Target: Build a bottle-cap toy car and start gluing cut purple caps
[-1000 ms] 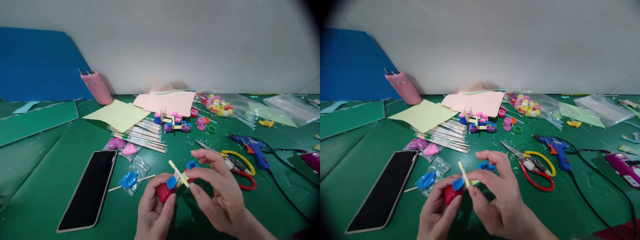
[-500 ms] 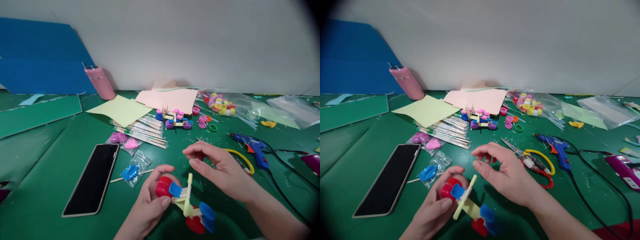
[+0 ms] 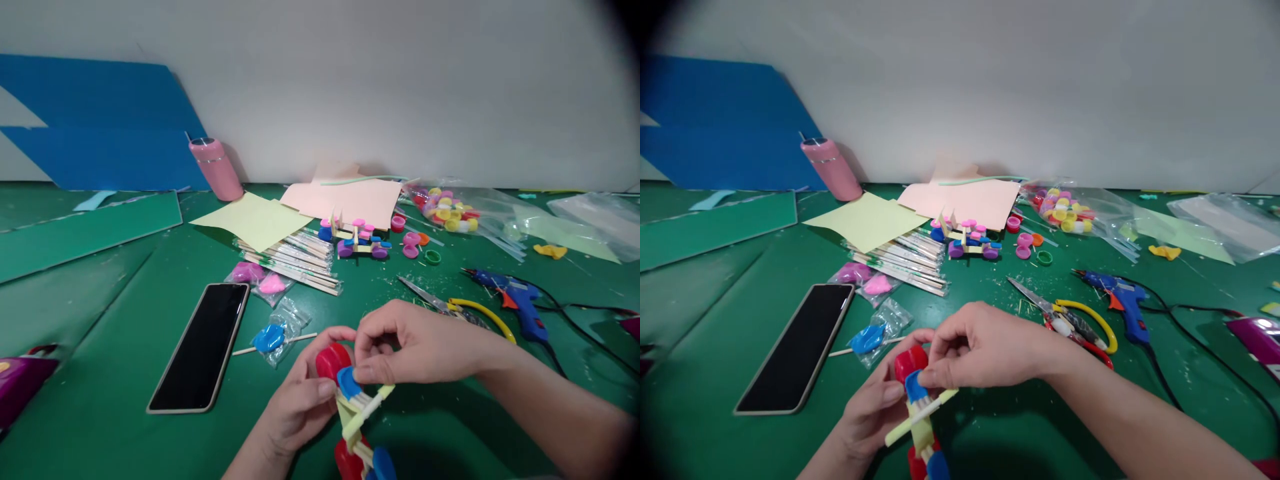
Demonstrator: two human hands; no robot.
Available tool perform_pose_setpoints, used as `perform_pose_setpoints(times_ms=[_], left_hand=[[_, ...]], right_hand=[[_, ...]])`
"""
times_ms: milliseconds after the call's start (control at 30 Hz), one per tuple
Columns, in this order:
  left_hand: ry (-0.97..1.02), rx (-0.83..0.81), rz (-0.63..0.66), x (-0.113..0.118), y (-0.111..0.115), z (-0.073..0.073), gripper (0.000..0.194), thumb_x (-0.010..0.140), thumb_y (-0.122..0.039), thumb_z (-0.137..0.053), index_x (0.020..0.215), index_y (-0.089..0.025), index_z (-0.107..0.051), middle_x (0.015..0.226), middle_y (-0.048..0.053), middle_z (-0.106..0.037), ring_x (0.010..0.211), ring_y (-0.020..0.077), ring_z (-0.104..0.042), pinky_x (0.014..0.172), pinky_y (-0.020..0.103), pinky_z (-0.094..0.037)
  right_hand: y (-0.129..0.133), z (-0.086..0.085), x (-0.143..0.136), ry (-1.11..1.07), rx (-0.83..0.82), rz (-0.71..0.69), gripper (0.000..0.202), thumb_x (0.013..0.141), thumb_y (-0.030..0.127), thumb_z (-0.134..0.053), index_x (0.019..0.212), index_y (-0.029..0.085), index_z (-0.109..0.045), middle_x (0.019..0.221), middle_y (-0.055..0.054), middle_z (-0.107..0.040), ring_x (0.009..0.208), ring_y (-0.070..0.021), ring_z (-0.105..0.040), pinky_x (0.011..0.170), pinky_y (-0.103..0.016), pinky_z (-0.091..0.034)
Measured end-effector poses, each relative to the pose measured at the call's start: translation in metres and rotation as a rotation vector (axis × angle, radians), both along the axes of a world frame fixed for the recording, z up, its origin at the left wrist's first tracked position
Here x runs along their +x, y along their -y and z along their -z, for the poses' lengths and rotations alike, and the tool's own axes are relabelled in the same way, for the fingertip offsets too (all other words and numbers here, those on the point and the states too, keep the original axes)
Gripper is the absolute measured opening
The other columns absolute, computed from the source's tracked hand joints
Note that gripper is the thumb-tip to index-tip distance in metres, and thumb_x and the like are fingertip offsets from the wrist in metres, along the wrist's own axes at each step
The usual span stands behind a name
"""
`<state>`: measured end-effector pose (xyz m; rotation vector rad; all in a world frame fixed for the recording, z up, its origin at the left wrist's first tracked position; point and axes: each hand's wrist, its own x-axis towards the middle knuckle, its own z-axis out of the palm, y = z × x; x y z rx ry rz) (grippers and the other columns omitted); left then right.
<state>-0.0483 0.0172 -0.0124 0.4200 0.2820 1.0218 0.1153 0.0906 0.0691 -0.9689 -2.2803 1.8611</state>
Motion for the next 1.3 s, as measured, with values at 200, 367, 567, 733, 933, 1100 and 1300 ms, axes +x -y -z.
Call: perform_pose_setpoints(times_ms=[200, 367, 567, 733, 933, 1100, 1300], left_hand=[[-0.033, 0.014, 0.003, 0.0017, 0.0001, -0.0001, 0.043, 0.067, -0.015, -0.061, 0.109, -0.018, -0.053, 0.085, 0.006, -0.066, 0.082, 0.0184, -0.063, 0.073, 0.025, -0.044], [-0.066, -0.015, -0.015, 0.0015, 0.0002, 0.0006, 0.047, 0.066, -0.015, -0.062, 0.112, -0.018, -0.05, 0.088, 0.007, -0.066, 0.084, 0.0198, -0.062, 0.075, 0.027, -0.043], [-0.092, -0.036, -0.034, 0.0013, 0.0021, -0.0011, 0.055, 0.065, -0.014, -0.062, 0.118, -0.018, -0.047, 0.086, 0.006, -0.066, 0.082, 0.019, -0.062, 0.077, 0.028, -0.043], [-0.093, -0.055, -0.033, 0.0012, 0.0018, -0.0022, 0.054, 0.065, -0.014, -0.064, 0.116, -0.019, -0.048, 0.084, 0.005, -0.065, 0.078, 0.0163, -0.061, 0.075, 0.026, -0.043], [-0.078, -0.067, -0.032, 0.0014, 0.0017, -0.0018, 0.054, 0.065, -0.013, -0.064, 0.116, -0.019, -0.049, 0.083, 0.004, -0.065, 0.076, 0.0146, -0.06, 0.073, 0.024, -0.042], [-0.072, -0.1, -0.041, 0.0011, 0.0021, -0.0016, 0.054, 0.064, -0.012, -0.065, 0.115, -0.019, -0.05, 0.08, 0.003, -0.064, 0.072, 0.0131, -0.059, 0.071, 0.024, -0.042], [-0.086, -0.133, -0.046, -0.0008, 0.0023, -0.0003, 0.056, 0.063, -0.014, -0.065, 0.117, -0.018, -0.049, 0.073, 0.003, -0.061, 0.067, 0.0135, -0.058, 0.069, 0.026, -0.043]], right_hand=[[-0.0003, -0.0073, -0.003, 0.126, 0.119, -0.063, 0.011, 0.074, 0.025, -0.056, 0.069, 0.016, -0.059, 0.058, 0.006, -0.051, 0.053, -0.0063, -0.044, 0.046, -0.016, -0.032], [0.0009, -0.006, -0.0036, 0.156, 0.163, -0.08, 0.013, 0.074, 0.026, -0.053, 0.067, 0.017, -0.058, 0.055, 0.007, -0.049, 0.05, -0.0058, -0.042, 0.043, -0.015, -0.031], [0.0021, -0.0059, -0.0053, 0.133, 0.188, -0.078, 0.012, 0.073, 0.021, -0.052, 0.065, 0.016, -0.059, 0.055, 0.006, -0.049, 0.048, -0.0056, -0.042, 0.041, -0.015, -0.029], [0.0028, -0.0064, -0.0059, 0.124, 0.202, -0.071, 0.011, 0.072, 0.019, -0.052, 0.065, 0.015, -0.059, 0.055, 0.006, -0.049, 0.049, -0.0059, -0.042, 0.042, -0.015, -0.029], [0.0029, -0.0061, -0.0063, 0.113, 0.218, -0.072, 0.011, 0.072, 0.017, -0.051, 0.063, 0.016, -0.057, 0.054, 0.007, -0.047, 0.048, -0.0052, -0.041, 0.042, -0.015, -0.029], [0.0026, -0.0047, -0.0052, 0.116, 0.197, -0.076, 0.013, 0.074, 0.019, -0.051, 0.065, 0.015, -0.059, 0.054, 0.006, -0.047, 0.048, -0.0056, -0.041, 0.042, -0.015, -0.029], [-0.0021, -0.0114, 0.0003, 0.139, 0.191, -0.081, 0.023, 0.08, 0.031, -0.05, 0.072, 0.015, -0.063, 0.059, 0.004, -0.051, 0.051, -0.0068, -0.041, 0.045, -0.017, -0.03]])
